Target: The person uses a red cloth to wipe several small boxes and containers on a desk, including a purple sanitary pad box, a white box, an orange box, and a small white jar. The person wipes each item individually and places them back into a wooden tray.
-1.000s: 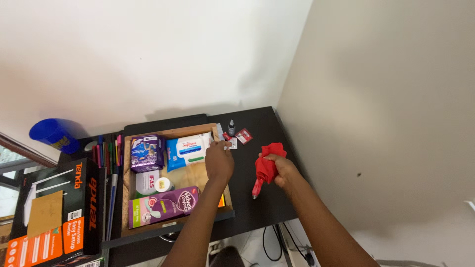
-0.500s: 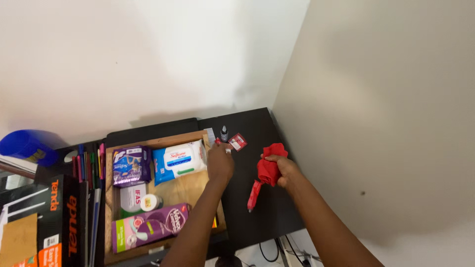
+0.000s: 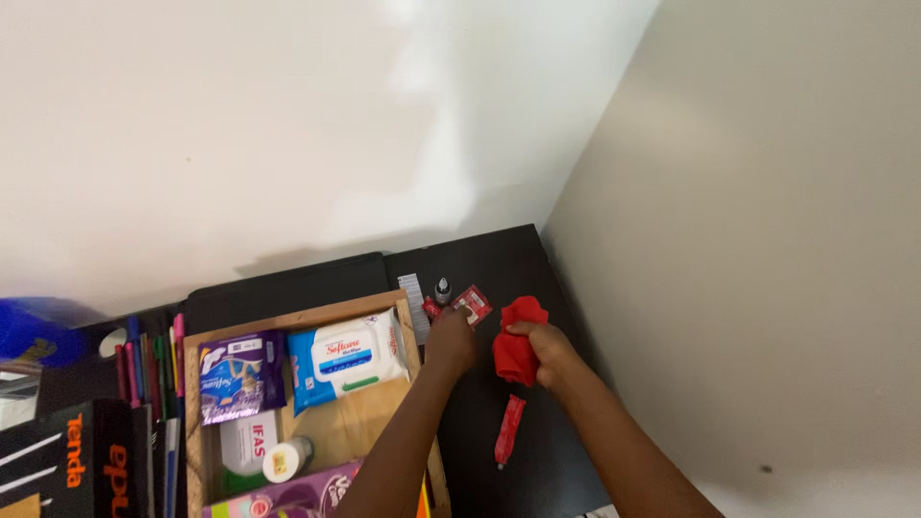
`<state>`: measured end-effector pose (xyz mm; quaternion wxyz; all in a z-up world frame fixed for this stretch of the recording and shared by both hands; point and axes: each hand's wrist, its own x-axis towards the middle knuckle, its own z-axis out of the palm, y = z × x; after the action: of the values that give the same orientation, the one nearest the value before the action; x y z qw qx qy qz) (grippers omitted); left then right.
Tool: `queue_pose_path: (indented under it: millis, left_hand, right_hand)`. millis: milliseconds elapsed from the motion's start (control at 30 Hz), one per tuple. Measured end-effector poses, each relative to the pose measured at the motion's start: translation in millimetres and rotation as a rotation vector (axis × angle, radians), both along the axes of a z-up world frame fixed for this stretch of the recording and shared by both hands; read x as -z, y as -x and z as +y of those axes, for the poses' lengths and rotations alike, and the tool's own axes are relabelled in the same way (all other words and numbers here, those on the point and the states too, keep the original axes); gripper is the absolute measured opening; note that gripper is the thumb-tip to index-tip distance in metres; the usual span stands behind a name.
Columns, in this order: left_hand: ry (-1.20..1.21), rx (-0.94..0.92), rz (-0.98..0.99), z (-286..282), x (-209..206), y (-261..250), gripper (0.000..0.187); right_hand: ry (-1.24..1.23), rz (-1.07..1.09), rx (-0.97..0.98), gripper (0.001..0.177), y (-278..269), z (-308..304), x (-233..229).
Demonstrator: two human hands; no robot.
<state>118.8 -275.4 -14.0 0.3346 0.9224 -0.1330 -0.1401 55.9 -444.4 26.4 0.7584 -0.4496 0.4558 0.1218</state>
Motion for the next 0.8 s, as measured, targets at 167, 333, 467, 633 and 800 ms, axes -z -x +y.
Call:
queue_pose_path:
  millis: [167, 333, 467, 633, 800]
  left_hand:
    - [-0.185, 0.216, 0.065, -7.6, 15.8, -9.8, 0.036]
    - [-0.432, 0.471, 0.138, -20.7, 19.6, -17.4, 0.049]
    - [-0.417, 0.497, 0.167, -15.3, 14.0, -13.2, 0.042]
    - [-0.414, 0.499, 0.194, -19.3, 6.4, -15.1, 0.051]
    - [-0.223, 0.353, 0.193, -13.6, 14.3, -6.7, 0.056]
  right_hand:
    - [0.236, -0.032, -0.086, 0.067, -17.0, -1.3, 19.2]
    - [0.398, 0.087, -0.199, 0.074, -22.7, -1.6, 20.2]
    - [0.713, 0.417, -0.315, 0.087, -25.0, 2.3, 17.8]
    - [1.208, -0.042, -0.706, 0.061, -29.8, -3.8, 38.1]
    - [1.175, -0.124, -1.006, 0.047, -59.0, 4.7, 66.6]
